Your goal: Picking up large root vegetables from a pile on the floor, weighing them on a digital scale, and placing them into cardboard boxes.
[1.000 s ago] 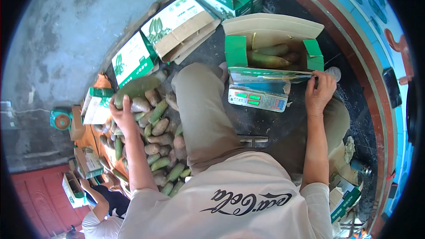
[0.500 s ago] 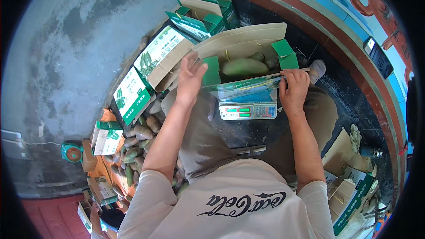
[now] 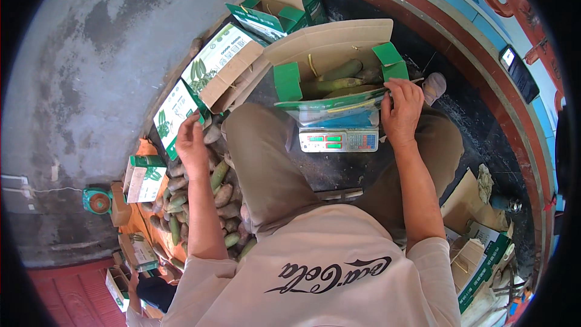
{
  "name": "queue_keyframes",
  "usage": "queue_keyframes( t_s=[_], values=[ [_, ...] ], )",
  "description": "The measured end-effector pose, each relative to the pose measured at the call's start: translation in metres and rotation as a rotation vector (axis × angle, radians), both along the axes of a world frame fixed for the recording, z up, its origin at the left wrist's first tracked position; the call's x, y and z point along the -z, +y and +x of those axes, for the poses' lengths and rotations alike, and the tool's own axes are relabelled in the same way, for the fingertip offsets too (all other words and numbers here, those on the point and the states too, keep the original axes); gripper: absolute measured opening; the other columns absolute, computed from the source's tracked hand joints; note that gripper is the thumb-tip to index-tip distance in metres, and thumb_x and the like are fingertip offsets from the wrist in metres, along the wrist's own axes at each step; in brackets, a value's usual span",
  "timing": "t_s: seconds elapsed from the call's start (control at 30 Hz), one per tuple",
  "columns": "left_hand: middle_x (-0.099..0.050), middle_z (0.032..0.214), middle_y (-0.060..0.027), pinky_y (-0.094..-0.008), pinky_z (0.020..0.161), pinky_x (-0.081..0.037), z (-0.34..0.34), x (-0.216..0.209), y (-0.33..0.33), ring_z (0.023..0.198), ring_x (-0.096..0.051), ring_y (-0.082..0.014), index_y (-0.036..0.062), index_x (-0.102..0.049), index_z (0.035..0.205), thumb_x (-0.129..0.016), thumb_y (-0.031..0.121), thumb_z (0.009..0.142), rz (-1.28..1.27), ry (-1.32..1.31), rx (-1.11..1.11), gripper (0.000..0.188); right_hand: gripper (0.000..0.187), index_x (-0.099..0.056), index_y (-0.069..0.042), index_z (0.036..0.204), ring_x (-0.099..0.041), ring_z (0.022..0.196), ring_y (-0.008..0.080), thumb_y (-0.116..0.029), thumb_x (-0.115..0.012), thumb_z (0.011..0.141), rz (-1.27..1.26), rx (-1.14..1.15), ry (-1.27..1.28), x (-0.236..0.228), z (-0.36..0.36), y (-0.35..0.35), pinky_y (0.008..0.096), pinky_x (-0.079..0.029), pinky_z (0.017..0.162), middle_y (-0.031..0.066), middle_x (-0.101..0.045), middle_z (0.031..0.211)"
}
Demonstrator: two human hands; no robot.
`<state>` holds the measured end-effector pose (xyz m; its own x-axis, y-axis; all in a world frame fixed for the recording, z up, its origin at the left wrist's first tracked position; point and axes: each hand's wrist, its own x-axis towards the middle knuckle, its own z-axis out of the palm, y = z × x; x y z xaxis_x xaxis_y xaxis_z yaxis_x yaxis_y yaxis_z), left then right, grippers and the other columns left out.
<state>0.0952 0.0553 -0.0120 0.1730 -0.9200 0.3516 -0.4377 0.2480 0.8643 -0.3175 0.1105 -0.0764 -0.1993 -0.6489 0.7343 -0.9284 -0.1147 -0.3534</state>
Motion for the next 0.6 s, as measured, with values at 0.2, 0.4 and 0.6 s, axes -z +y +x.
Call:
queue_keyframes(
  t_s=[0.2,0.4,0.6],
  values=[
    [-0.061,0.115,-0.0120,-0.0308,0.096,-0.040,0.015,-0.001,0.022,0.108,-0.055,-0.0175,-0.0006,-0.059,0.105,-0.052,0.005,0.092,0.003,-0.025,-0.041,0.016,0.028,-0.060,-0.005,0.098,-0.053,0.102,0.0286,-0.002,-0.063,0.071,-0.046,0.055,-0.007,0.004,-0.006,-0.003,0.0419,-0.038,0.090,0.0086,-0.059,0.104],
    [-0.061,0.114,-0.0153,-0.0338,0.095,-0.042,0.018,-0.006,0.039,0.108,-0.057,-0.0228,-0.0001,-0.060,0.099,-0.051,0.002,0.089,-0.089,-0.294,-0.067,0.014,0.030,-0.059,-0.007,0.100,-0.053,0.103,0.0282,-0.003,-0.063,0.071,-0.080,0.065,0.006,0.002,-0.008,-0.001,0.0417,-0.038,0.091,0.0076,-0.059,0.106],
    [-0.061,0.114,-0.0150,-0.0337,0.095,-0.042,0.022,-0.002,0.034,0.107,-0.057,-0.0226,0.0003,-0.060,0.100,-0.052,0.004,0.090,-0.118,-0.271,-0.039,0.014,0.029,-0.059,-0.008,0.100,-0.053,0.103,0.0282,-0.004,-0.063,0.072,-0.073,0.095,0.052,0.007,-0.008,-0.001,0.0420,-0.038,0.091,0.0071,-0.059,0.105]
  ],
)
